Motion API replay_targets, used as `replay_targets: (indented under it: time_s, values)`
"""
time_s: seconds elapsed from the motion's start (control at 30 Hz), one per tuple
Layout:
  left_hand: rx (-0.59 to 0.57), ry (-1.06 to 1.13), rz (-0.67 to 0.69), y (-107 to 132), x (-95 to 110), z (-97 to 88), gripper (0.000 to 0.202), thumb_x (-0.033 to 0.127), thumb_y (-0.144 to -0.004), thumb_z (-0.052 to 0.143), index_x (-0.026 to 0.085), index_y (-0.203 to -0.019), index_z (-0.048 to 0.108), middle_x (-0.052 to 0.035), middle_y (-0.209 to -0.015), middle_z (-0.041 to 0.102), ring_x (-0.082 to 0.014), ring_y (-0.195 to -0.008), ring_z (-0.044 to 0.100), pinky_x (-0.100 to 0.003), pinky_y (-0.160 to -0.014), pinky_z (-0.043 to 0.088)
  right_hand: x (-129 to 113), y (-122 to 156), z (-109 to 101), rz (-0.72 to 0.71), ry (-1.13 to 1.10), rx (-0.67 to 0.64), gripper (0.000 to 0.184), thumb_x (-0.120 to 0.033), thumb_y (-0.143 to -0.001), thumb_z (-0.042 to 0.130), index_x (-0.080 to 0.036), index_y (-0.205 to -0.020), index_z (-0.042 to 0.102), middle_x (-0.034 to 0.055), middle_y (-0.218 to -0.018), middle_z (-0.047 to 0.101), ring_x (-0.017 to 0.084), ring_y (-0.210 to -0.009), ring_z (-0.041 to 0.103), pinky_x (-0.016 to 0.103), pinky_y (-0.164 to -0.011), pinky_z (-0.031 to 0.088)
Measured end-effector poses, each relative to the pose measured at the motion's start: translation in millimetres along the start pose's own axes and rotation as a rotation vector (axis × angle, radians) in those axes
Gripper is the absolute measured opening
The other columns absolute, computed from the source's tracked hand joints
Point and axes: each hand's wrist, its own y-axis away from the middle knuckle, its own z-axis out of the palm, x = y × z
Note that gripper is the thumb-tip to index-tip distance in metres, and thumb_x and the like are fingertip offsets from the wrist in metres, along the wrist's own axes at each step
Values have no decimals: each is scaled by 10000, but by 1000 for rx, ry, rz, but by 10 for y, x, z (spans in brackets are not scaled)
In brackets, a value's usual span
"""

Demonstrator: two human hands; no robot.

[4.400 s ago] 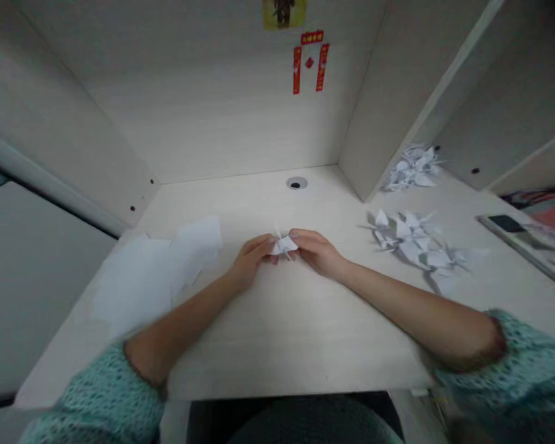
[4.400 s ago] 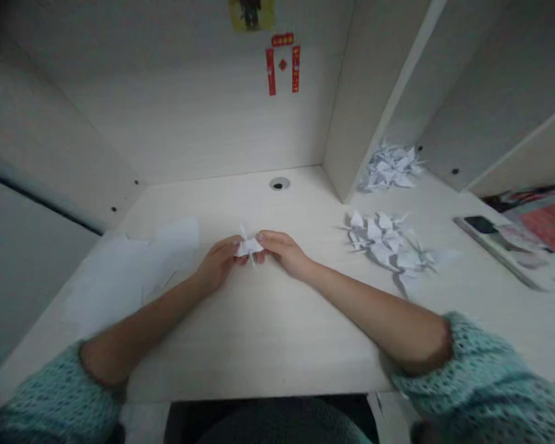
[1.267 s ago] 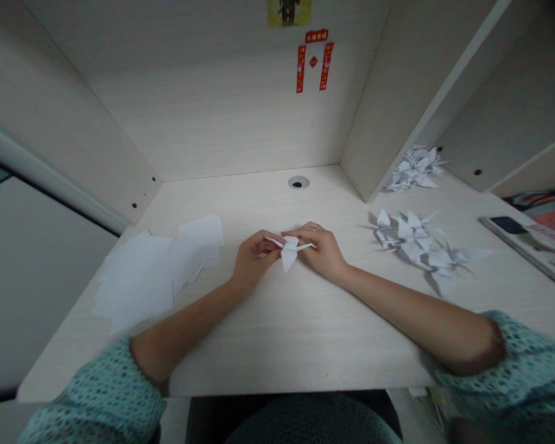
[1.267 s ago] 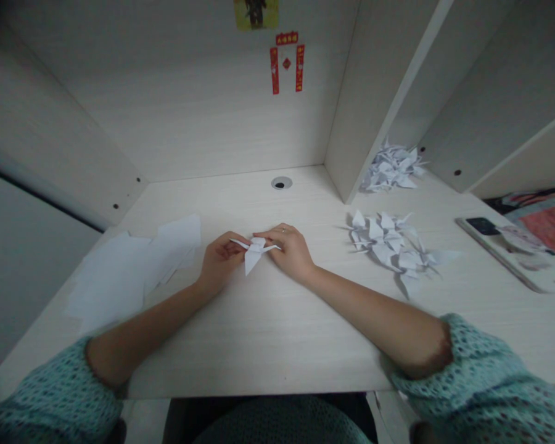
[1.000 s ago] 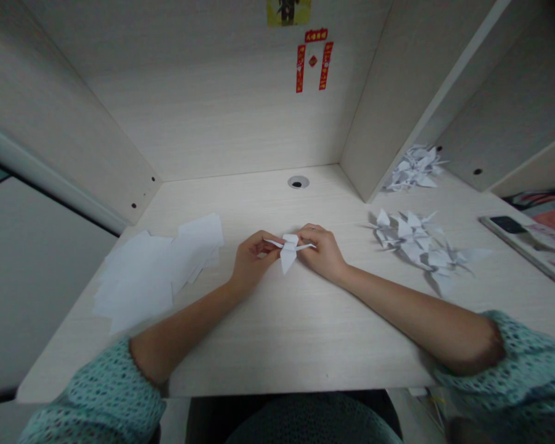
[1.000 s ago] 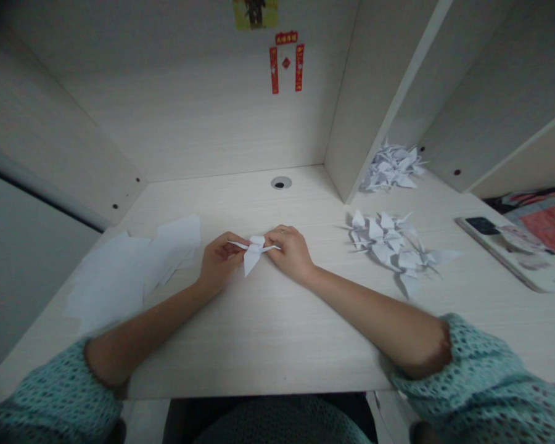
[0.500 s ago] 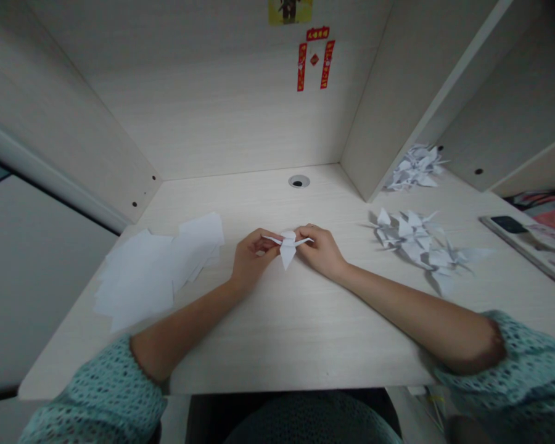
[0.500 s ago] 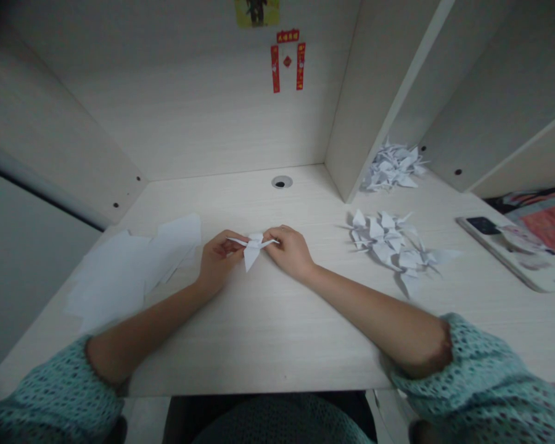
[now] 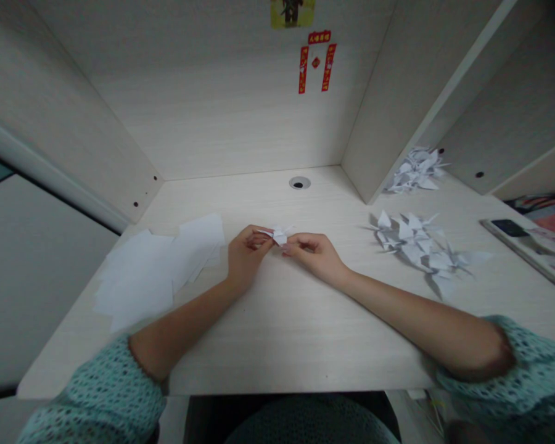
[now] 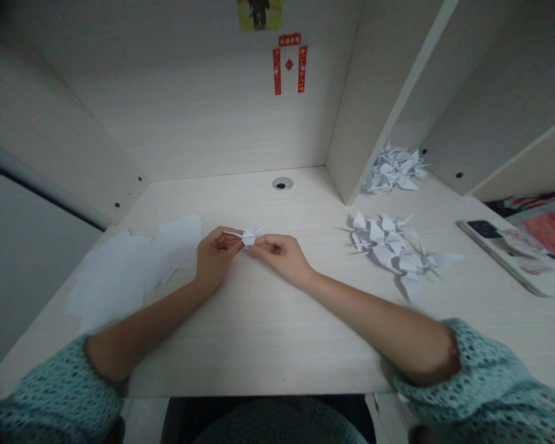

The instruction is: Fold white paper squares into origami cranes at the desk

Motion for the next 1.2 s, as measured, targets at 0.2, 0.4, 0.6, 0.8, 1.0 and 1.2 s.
replay_targets:
  time_s: [0.2, 0.4, 0.6, 0.8, 1.0, 1.2]
  values:
    - [-13, -32, -4, 17, 23, 11, 138, 227, -683, 696, 191, -809, 652, -10, -786, 715, -142, -695, 670, -242, -641, 523, -30, -16, 35, 58, -207, 5, 196, -357, -666, 725, -193, -771, 704, 12, -782, 707, 148, -712, 604, 279, -687, 446]
    - [-40, -14, -28, 37, 18, 23, 148, 225, -686, 691, 185, -824, 654, -15, -769, 714, -144, -677, 673, -223, -589, 506, 19, -17, 26, 60, -224, 26, 164, -341, -644, 741, -185, -676, 702, 8, -691, 697, 135, -645, 590, 272, -664, 438]
    - [-44, -9, -22, 45, 44, 28, 143, 231, -690, 692, 187, -820, 649, -16, -765, 715, -143, -674, 676, -238, -619, 521, 51, -25, 2, 27, -149, 35, 199, -373, -682, 711, -178, -647, 691, 7, -649, 678, 127, -604, 562, 263, -619, 407]
    - [-18, 16, -39, 22, 28, 22, 165, 246, -669, 705, 181, -814, 658, -25, -756, 715, -156, -681, 677, -250, -624, 526, 65, -4, 19, 15, -92, 48, 187, -369, -654, 740, -195, -720, 721, 25, -712, 700, 162, -665, 591, 290, -646, 431]
    - [-58, 81, -56, -6, -48, 9, 194, 257, -662, 715, 172, -827, 659, -25, -757, 709, -148, -681, 672, -239, -629, 524, 27, 28, 22, -69, 5, 49, 163, -360, -678, 729, -197, -690, 719, 40, -730, 698, 170, -682, 597, 296, -649, 437]
    - [-85, 105, -49, -12, -41, 15, 171, 241, -667, 707, 175, -816, 655, -20, -765, 709, -140, -685, 670, -251, -666, 534, 49, 18, 13, -125, 42, 51, 154, -360, -727, 693, -209, -715, 723, 47, -759, 708, 189, -732, 616, 314, -685, 445]
